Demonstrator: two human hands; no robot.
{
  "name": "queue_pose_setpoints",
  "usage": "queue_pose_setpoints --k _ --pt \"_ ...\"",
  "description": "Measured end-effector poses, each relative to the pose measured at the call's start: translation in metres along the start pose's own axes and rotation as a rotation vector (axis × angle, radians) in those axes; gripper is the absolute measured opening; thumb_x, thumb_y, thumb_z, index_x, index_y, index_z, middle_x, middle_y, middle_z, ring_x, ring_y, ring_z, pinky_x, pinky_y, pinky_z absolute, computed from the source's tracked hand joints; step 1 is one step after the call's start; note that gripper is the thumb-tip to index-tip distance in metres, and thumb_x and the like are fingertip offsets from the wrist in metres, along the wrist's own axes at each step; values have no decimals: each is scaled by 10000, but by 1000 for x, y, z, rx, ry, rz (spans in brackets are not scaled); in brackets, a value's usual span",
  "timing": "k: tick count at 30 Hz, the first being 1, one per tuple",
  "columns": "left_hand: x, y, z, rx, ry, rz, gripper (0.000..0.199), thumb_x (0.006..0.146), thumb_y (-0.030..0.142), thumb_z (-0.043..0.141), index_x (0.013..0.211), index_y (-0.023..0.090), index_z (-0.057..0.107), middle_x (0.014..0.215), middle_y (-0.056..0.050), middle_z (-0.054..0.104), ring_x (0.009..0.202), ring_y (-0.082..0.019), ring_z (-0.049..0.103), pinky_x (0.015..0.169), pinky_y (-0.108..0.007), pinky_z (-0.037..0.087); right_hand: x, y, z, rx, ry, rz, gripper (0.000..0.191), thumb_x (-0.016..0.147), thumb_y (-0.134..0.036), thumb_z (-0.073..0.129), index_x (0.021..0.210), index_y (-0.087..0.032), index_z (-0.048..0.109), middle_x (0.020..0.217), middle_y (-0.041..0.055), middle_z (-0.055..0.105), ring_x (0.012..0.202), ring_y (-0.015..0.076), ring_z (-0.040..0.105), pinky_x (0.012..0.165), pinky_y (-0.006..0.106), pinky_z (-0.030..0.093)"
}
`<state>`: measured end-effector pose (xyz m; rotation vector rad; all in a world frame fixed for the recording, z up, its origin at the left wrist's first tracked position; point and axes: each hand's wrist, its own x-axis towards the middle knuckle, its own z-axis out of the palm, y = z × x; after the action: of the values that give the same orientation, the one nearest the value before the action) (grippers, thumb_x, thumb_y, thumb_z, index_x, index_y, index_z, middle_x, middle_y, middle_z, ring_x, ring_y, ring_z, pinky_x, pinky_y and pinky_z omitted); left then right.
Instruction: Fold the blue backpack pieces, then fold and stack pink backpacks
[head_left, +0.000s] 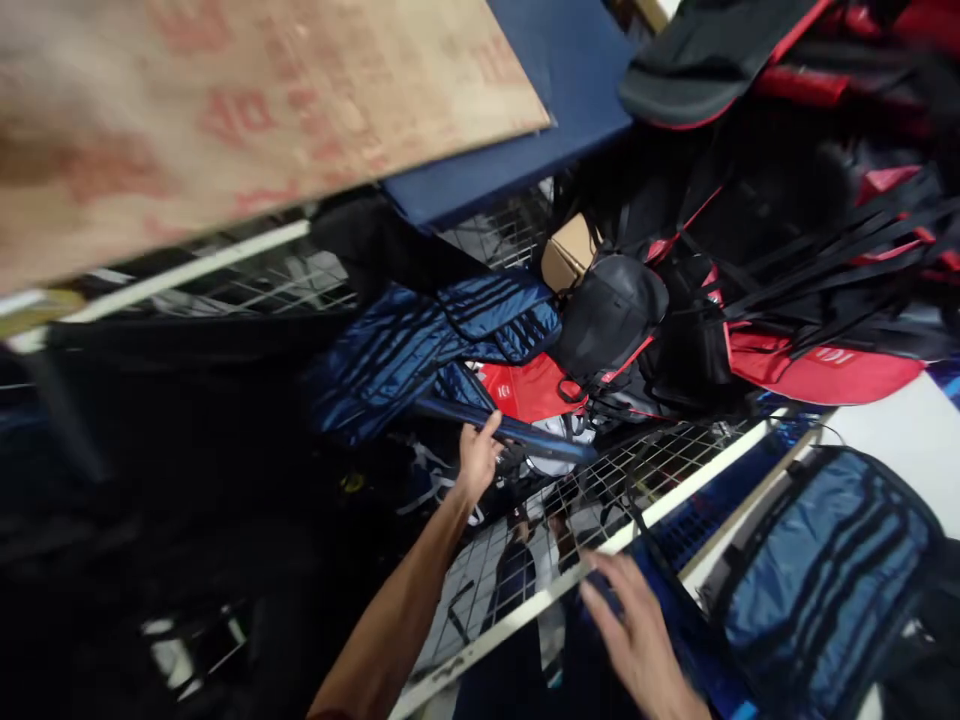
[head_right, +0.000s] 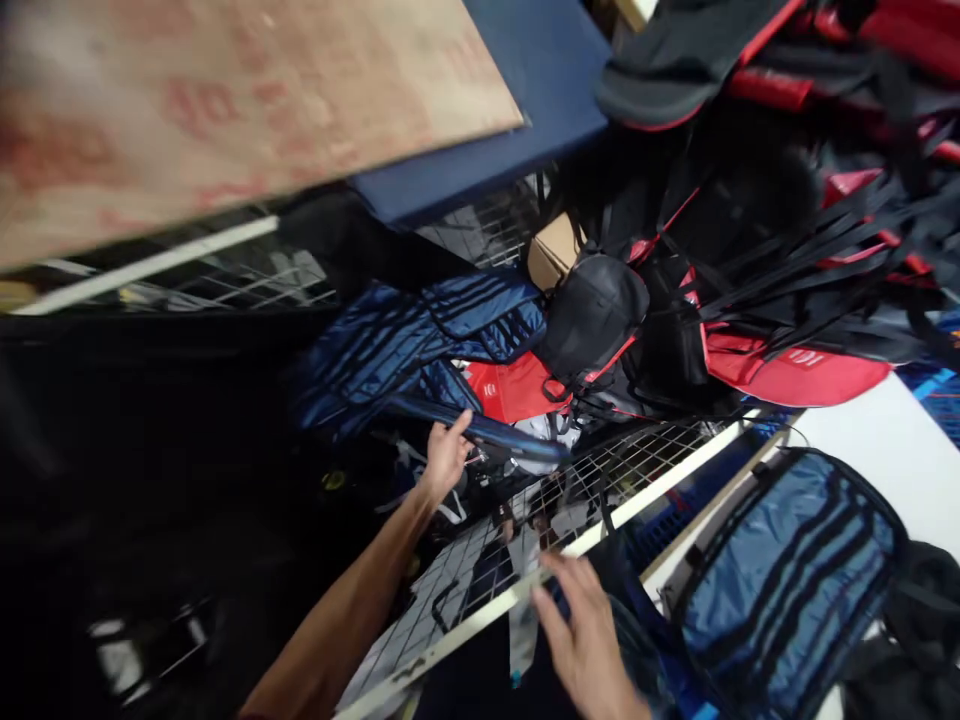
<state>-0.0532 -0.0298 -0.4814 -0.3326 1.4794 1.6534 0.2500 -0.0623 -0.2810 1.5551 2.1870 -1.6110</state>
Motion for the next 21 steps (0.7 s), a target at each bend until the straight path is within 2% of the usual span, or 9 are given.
queue_pose_setpoints --k 2,4,6,8,11,13,15,18,21 --pt "-65 28 6 126 -129 -32 546 750 473 1015 1064 208 655 891 -4 746 682 -159 716 621 -264 614 28 -40 -20 -75 109 -168 478 1101 -533 619 1511 -302 708 1550 126 683 1483 359 602 1284 587 482" --pt "-124 53 12 192 -239 -58 587 771 540 990 1114 203 654 935 -38 762 740 -198 742 616 -282 614 46 -70 -29 -139 125 -231 609 1076 -569 656 1592 -247 639 1641 150 609 1548 375 544 1306 603 453" --pt "-171 76 17 220 -307 -45 594 792 569 966 1138 199 656 995 -65 772 802 -224 758 653 -310 631 50 -86 -28 -174 47 -231 617 1092 -559 619 1605 -217 621 1593 166 656 1479 371 623 1246 573 523" --pt "-204 100 19 241 -337 12 581 799 579 955 1123 200 656 1012 -69 767 812 -220 748 671 -317 627 43 -95 -21 -190 -19 -225 543 1130 -501 523 1569 -209 652 1470 163 745 1335 353 732 1153 532 594" --pt "-236 134 20 279 -376 104 556 808 584 939 1105 203 663 938 -43 745 730 -196 695 634 -310 586 20 -111 -12 -160 40 -235 496 1157 -465 418 1458 -218 725 1334 145 808 1206 328 788 1103 502 611" --pt "-253 153 20 327 -399 172 528 824 565 930 1115 200 685 919 -35 741 744 -200 684 665 -312 579 4 -126 -10 -69 91 -262 488 1151 -506 443 1436 -229 726 1365 129 796 1252 313 770 1142 488 590" --pt "-269 166 21 364 -426 252 492 857 540 909 1145 193 712 980 -48 759 846 -221 702 753 -318 591 -10 -141 -11 36 84 -316 522 1135 -539 496 1532 -235 646 1491 121 736 1363 293 716 1198 467 556" --pt "-287 175 23 407 -504 364 427 919 515 851 1169 189 732 1062 -67 771 970 -243 703 857 -325 583 -25 -155 -13 104 29 -389 601 1125 -504 519 1655 -223 499 1577 131 677 1413 276 687 1204 450 549" --pt "-298 175 22 449 -531 401 367 891 480 875 1066 190 734 968 -59 756 888 -227 684 800 -309 555 -36 -155 -11 80 66 -412 542 1124 -454 470 1595 -197 547 1436 143 761 1270 287 762 1107 443 598"
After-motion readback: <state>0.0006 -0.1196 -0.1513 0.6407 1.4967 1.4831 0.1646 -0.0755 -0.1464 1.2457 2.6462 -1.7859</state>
